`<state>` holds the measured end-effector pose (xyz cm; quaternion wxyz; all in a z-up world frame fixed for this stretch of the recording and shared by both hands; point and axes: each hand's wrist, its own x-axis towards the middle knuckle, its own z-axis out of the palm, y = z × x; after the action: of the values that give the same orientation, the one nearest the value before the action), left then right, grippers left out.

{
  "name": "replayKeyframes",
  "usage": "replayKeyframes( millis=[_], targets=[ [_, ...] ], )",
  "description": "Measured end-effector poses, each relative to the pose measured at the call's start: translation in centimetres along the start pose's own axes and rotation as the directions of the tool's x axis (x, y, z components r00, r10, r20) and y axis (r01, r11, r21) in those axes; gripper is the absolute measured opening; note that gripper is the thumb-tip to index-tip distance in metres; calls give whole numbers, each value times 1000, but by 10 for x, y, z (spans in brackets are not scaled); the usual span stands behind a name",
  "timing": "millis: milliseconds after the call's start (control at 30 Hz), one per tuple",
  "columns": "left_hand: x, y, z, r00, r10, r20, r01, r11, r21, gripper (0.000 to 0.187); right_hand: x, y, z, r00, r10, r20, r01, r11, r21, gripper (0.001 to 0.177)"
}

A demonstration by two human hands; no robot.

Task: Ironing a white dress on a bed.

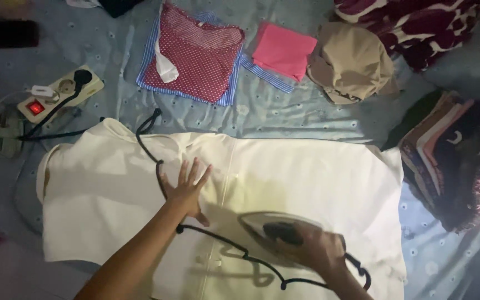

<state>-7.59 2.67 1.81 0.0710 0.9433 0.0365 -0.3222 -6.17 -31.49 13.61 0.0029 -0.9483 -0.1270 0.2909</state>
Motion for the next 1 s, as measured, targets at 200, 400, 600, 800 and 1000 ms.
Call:
replayKeyframes(
  millis=[200, 400, 600, 800, 1000],
  targets=[
    [-28, 15, 15, 991, -134, 24, 136, 984, -117, 174, -38, -8, 46, 970, -224, 98, 195, 949, 247, 58],
    [-47, 29, 14, 976, -183, 118, 198, 972, -123, 177, -11, -9, 40, 978, -175, 110, 156, 974, 164, 66],
    [-41, 27, 18, 969, -208, 133, 223, 969, -107, 179, -1, -12, 29, 975, -220, 40, 221, 975, -20, 69],
    [-47, 25, 22, 976, -196, 97, 206, 971, -117, 178, 43, 0, 29, 935, -315, -164, 324, 945, 34, 66],
    [-36, 20, 26, 973, -195, 123, 212, 967, -138, 180, 76, -17, -29, 995, -11, -101, 9, 1000, -20, 64]
  ],
)
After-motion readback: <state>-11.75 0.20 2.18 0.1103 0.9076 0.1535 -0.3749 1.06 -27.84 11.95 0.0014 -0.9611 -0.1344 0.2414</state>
